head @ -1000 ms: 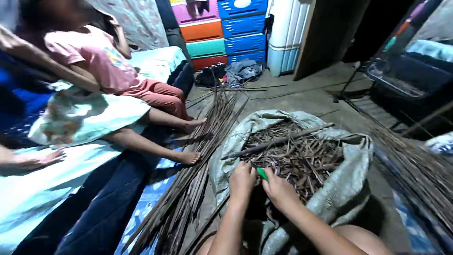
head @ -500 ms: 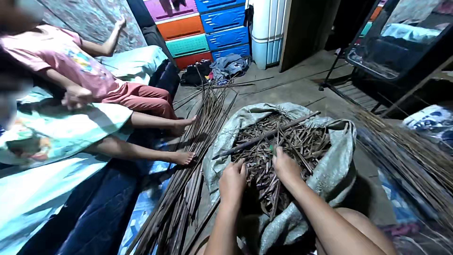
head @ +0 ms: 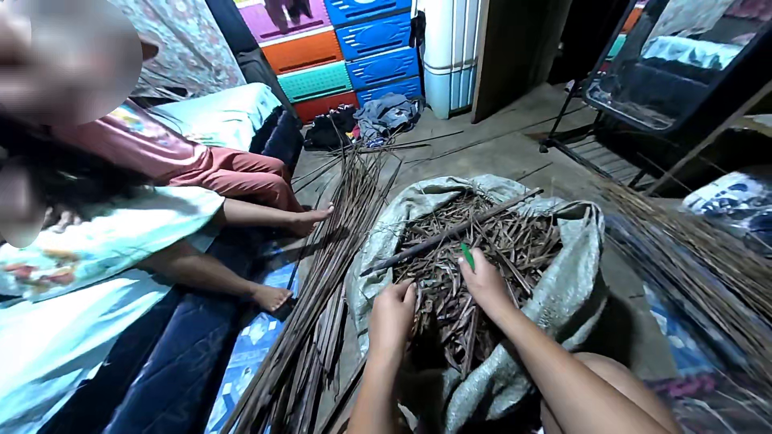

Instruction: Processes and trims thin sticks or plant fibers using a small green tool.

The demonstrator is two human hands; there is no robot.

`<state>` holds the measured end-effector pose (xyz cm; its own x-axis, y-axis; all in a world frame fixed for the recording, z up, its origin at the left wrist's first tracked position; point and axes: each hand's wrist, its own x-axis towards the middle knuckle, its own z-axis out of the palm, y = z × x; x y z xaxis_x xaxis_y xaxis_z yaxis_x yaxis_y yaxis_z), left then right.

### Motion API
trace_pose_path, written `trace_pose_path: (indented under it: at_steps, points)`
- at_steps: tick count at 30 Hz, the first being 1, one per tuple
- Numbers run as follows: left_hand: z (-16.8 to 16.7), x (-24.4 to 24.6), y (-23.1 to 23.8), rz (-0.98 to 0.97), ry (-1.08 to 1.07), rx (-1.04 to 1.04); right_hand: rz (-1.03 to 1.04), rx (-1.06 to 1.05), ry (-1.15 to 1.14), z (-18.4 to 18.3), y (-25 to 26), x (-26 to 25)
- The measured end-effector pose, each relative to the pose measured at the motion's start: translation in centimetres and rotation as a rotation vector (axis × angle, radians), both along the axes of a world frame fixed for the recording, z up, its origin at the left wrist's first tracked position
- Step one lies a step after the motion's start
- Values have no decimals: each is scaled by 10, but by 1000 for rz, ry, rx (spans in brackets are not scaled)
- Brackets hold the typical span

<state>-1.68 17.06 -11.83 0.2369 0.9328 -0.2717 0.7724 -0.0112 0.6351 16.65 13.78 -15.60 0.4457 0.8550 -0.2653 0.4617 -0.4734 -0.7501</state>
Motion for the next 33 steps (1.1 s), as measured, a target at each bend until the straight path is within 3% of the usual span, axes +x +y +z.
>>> trace_pose_path:
  at_steps: [2, 5, 8, 10, 12, 18, 21, 27, 33]
  points:
    - [-1, 2, -1, -38, -16, -36, 20, 162, 278, -5, -1, -11]
    - [-5, 7, -4, -121, -21, -100, -16, 151, 650, -5, -1, -27]
    - [-11, 6, -4, -209, -14, -141, -175, 170, 774, -7, 3, -20]
    - [-13, 4, -3, -219, -22, -143, -281, 220, 723, -8, 7, -8]
    - [-10, 5, -3, -192, -5, -124, -246, 210, 486, -6, 7, 3]
    - [-5, 4, 0, -39, 80, -31, 380, -153, -97, 17, -18, -30]
    - [-4, 4, 0, -14, 117, -27, 427, -262, -255, 22, -21, -47]
    - [0, 2, -3, -24, 137, -36, 88, -245, -227, 6, 3, -2]
    - [1, 6, -1, -5, 137, -34, 386, -241, -128, 27, -20, -46]
